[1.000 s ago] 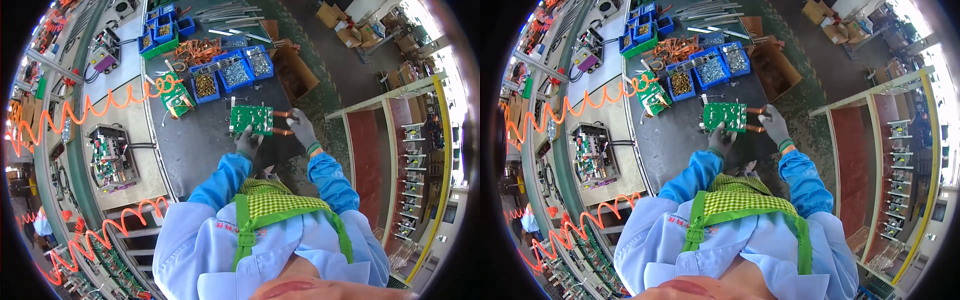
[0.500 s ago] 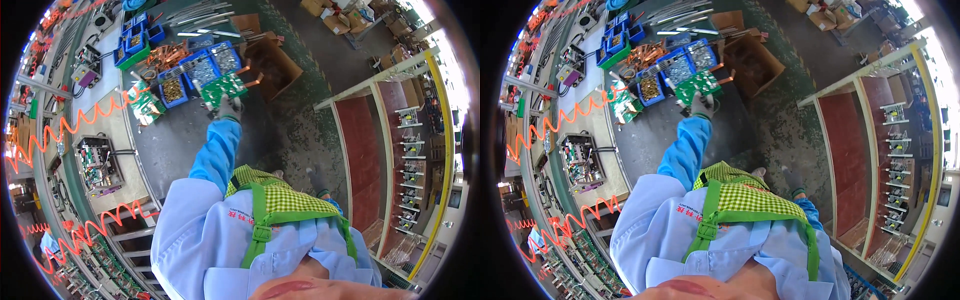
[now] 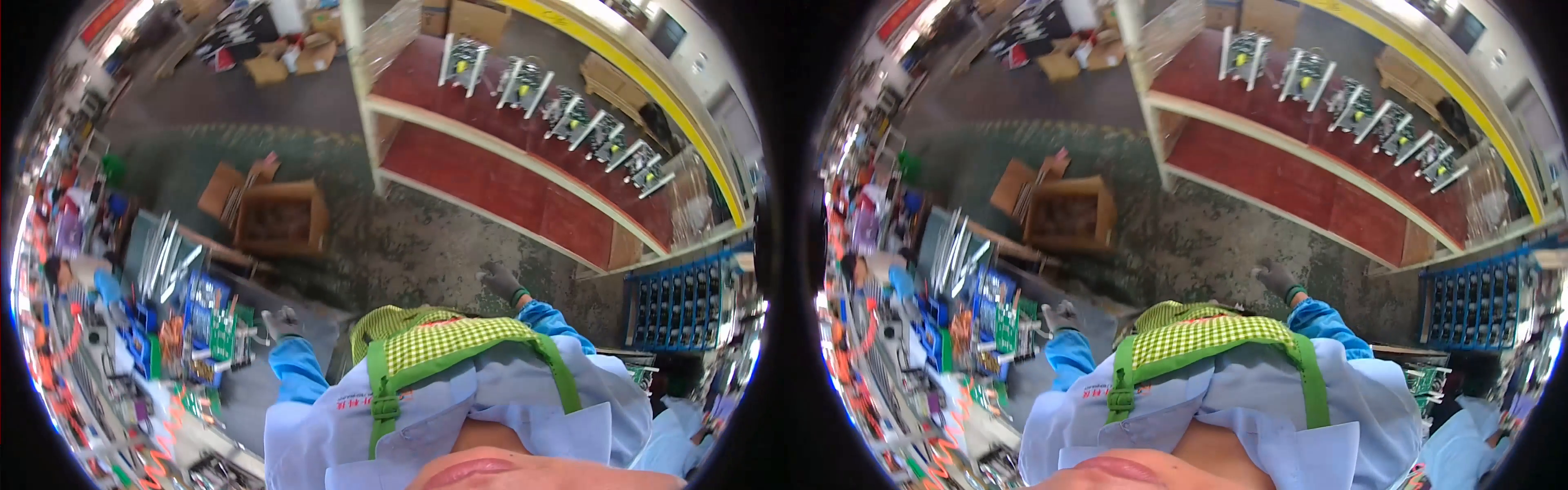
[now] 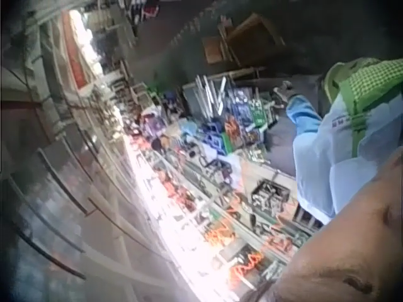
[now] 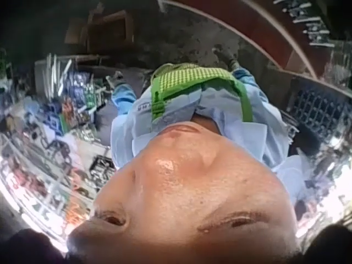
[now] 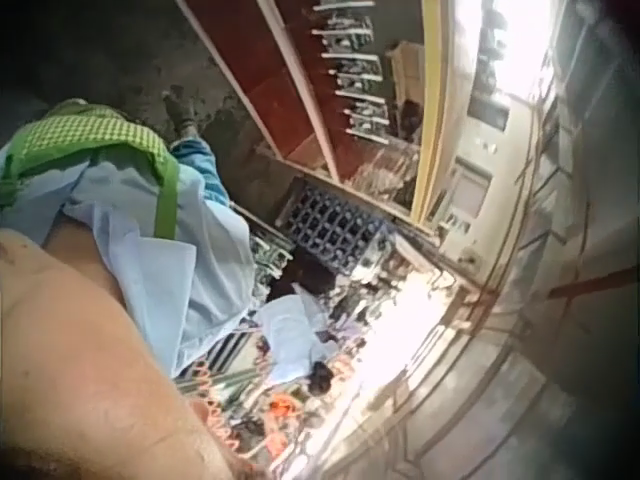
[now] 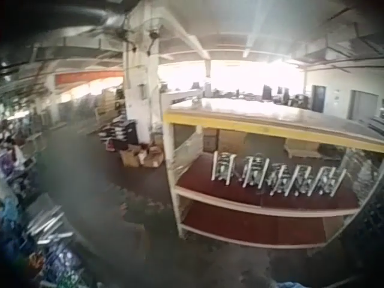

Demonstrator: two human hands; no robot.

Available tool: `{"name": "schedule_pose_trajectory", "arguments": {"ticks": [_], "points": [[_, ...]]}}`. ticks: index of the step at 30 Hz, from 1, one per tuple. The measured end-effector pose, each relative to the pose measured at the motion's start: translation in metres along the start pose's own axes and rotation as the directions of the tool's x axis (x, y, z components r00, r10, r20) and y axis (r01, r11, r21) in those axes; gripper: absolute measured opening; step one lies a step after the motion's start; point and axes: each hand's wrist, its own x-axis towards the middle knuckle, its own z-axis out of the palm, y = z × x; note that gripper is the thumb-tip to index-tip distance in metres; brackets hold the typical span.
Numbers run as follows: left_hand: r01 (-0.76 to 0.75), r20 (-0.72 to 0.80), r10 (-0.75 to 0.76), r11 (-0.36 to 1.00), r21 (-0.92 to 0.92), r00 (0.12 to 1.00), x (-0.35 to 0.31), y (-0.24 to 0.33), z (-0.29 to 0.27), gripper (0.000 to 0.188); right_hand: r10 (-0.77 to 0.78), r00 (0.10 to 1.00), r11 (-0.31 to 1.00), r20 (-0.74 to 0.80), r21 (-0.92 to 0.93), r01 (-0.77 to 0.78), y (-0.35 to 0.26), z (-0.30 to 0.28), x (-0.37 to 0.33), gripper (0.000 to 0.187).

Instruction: The recorder is assembling components onto circuit boards and larger electronic modules using an electric screwdriver at several workstations.

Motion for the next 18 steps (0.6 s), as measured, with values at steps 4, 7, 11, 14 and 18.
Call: {"name": "schedule_pose_trajectory", "arguments": {"ticks": [4, 7, 11, 14, 18], "points": [[0.209, 0.371, -0.374, 0.886, 0.414, 0.85, -0.034, -0.11, 0.125, 0.017, -0.004, 1.0, 0.984, 0.022, 0.179, 0.0, -0.003, -0.023, 0.009, 0.053], [-0.051, 0.503, -0.323, 0.802, 0.596, 0.802, -0.093, -0.176, 0.236, 0.013, -0.023, 0.997, 0.938, -0.074, 0.344, 0.047, -0.03, -0.043, 0.017, 0.05], [-0.268, 0.688, -0.453, 0.688, 0.674, 0.567, -0.08, -0.245, 0.345, 0.028, -0.174, 0.948, 0.814, -0.268, 0.503, 0.291, -0.077, -0.104, 0.054, 0.053], [-0.331, 0.73, -0.476, 0.674, 0.661, 0.49, -0.074, -0.294, 0.42, 0.038, -0.213, 0.818, 0.751, -0.535, 0.446, 0.487, -0.109, -0.164, 0.101, 0.062], [-0.592, 0.881, -0.312, 0.654, 0.47, 0.355, -0.028, -0.35, 0.51, 0.058, -0.305, 0.578, 0.853, -0.757, 0.053, 0.519, -0.154, -0.249, 0.203, 0.078]]}}
